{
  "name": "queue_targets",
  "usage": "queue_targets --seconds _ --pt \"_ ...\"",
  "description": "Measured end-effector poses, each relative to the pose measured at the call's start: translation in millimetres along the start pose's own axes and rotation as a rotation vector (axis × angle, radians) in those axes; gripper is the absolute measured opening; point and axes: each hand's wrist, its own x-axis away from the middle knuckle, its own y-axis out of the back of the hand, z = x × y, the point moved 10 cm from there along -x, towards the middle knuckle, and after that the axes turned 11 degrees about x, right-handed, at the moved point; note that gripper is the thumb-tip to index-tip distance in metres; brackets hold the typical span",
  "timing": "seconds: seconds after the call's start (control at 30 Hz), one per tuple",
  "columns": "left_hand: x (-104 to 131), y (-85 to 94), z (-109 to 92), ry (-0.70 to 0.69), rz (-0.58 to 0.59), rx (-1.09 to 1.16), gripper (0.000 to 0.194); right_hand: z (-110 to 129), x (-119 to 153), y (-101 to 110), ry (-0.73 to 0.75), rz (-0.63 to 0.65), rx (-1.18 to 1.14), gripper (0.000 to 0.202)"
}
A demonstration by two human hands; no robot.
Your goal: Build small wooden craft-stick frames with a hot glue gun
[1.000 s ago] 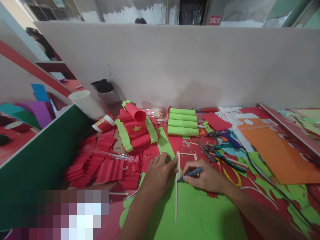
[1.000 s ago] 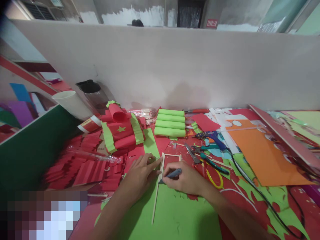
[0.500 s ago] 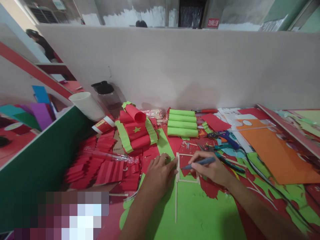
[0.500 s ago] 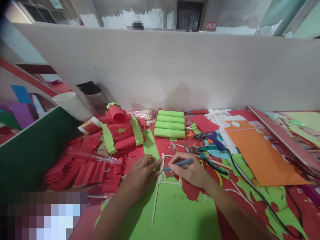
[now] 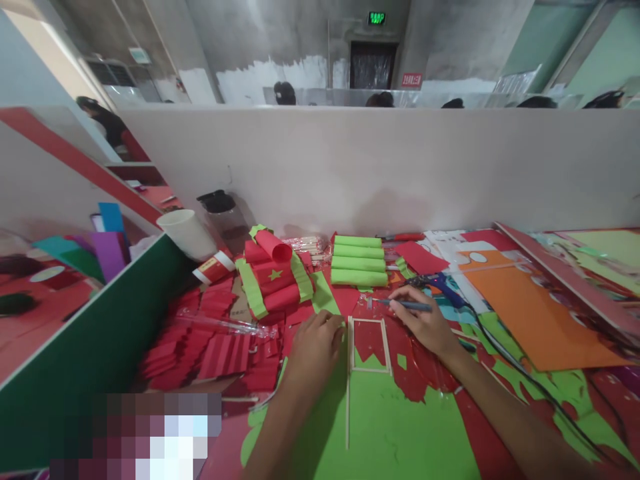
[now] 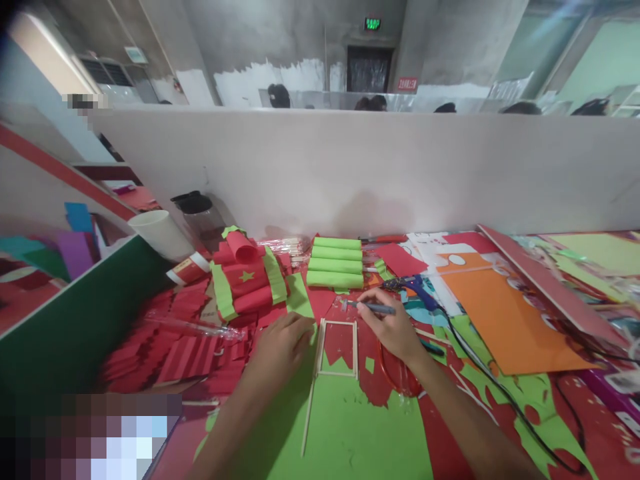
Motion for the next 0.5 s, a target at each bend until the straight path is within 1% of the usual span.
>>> queue_targets --seconds 0.03,0.1,0.23,0.3,0.37,0.5 --pt "-5 0.8 -4 0.01 0.009 -0.025 0.027 0 0 3 -0.002 -0.026 -0.014 0.025" --pt "-18 0.8 -17 -0.013 0.015 -0.056 0.023 -1 0 10 -0.01 -0.085 -0.043 0.025" --pt "-55 -18.2 -36 -0.062 0.101 -0.085 0.022 -11 -2 22 -0.046 -0.177 -0.078 0.026" --pt "-73 -28.2 -40 -0.056 0.126 -0.104 0.02 -20 -3 28 -0.071 -0.224 -0.112 0.028" --pt "-85 -36.3 -44 -0.06 0.138 -0.113 0.017 -28 -4 30 -0.099 -0.252 -0.164 0.029" --pt "-95 -46.4 -45 -0.044 0.16 -0.125 0.016 -38 -7 32 -0.114 -0.276 -0.208 0.03"
